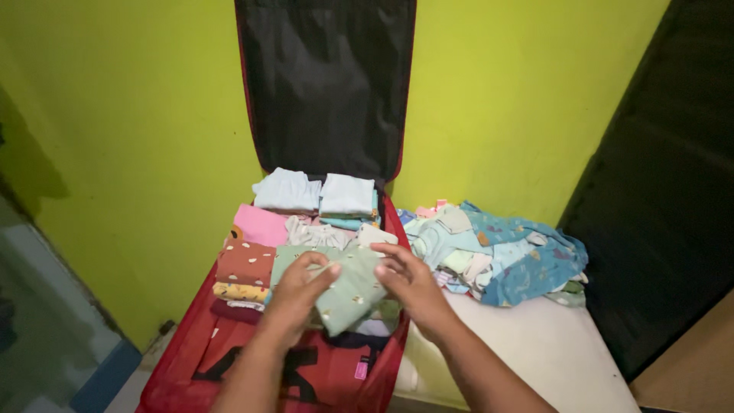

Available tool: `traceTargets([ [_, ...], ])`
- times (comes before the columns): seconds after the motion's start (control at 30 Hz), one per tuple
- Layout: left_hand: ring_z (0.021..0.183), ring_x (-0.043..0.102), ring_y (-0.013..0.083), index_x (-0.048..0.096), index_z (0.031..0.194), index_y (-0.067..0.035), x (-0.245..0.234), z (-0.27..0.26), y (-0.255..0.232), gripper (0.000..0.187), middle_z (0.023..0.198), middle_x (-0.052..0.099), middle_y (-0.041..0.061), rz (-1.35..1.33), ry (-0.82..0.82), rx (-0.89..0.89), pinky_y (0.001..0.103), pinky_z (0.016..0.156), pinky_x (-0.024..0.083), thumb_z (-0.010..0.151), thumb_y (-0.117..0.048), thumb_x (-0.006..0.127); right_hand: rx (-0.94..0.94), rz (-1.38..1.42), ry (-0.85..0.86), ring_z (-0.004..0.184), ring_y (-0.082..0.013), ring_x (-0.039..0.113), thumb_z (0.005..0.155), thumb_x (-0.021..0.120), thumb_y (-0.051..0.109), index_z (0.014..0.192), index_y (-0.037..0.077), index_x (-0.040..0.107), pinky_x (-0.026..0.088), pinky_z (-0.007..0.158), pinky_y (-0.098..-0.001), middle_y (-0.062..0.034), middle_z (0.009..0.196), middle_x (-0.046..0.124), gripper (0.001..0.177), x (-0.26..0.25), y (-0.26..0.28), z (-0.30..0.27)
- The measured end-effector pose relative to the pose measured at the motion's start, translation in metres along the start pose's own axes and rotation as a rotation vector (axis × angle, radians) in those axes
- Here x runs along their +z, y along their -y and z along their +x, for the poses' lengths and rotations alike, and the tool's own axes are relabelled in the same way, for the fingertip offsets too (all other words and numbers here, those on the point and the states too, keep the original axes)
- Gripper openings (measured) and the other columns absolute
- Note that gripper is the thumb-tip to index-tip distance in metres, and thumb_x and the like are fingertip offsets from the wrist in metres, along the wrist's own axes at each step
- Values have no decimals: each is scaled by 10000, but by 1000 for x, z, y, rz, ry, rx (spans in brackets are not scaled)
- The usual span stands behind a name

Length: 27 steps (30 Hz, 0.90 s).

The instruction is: The person folds various small baby garments, including onesies and pants, on a white surface next to an open red suitcase. They smooth each item, fold it into a compact square, and place it into the suitcase, continuing this process for multiple items.

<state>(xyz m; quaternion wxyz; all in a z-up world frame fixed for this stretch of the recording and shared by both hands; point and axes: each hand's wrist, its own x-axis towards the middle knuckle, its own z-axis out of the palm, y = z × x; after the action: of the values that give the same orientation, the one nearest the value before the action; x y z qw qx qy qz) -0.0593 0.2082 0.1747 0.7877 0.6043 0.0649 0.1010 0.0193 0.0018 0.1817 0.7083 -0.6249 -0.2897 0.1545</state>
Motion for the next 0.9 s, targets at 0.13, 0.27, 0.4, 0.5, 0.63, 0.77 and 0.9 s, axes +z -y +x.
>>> traceTargets([
  [0.13,846,675,168,571,1069,-111,-49,-7,-11,277,964,688,90,96,-15,68,347,692,554,897,-255,734,-45,7,96,985,-130,651,944,680,201,1381,109,592,563,812,-270,-64,1148,637,454,35,-17,15],
  [0.27,858,688,178,623,1053,-82,-100,-22,-23,293,972,683,70,187,-141,-87,400,713,589,846,-246,750,8,79,184,864,-132,613,950,674,145,1402,110,570,507,691,-252,-78,1061,604,465,81,-46,24],
  [0.4,871,689,223,656,1111,-69,-145,-32,-24,373,992,713,127,322,-276,-111,409,741,575,811,-241,793,64,128,208,882,-131,634,935,678,101,1403,99,530,563,743,-267,-59,1063,581,491,129,-86,27],
  [0.5,918,699,220,662,1154,-67,-181,-24,-6,439,1039,726,127,550,-389,-111,385,786,582,799,-265,826,162,183,244,925,-148,664,932,673,104,1420,115,479,593,763,-293,-85,1110,613,525,153,-120,26],
  [0.63,917,686,205,648,1137,-32,-226,-6,42,480,1033,714,114,638,-481,-14,365,783,579,766,-234,876,250,194,259,1064,-167,668,934,687,101,1445,139,435,575,855,-325,-84,1276,632,572,172,-158,23],
  [0.77,776,665,211,649,1059,-10,-255,12,86,408,909,678,126,417,-473,-22,374,671,570,738,-138,864,378,143,270,1174,-192,653,912,691,88,1483,173,391,547,970,-363,-52,1403,603,651,175,-192,26],
  [0.9,742,672,180,636,1024,-25,-281,29,113,394,861,672,93,504,-506,14,342,651,575,717,-91,873,239,205,357,1224,-208,644,891,707,32,1510,76,413,526,1036,-340,-117,1438,616,687,182,-240,39],
])
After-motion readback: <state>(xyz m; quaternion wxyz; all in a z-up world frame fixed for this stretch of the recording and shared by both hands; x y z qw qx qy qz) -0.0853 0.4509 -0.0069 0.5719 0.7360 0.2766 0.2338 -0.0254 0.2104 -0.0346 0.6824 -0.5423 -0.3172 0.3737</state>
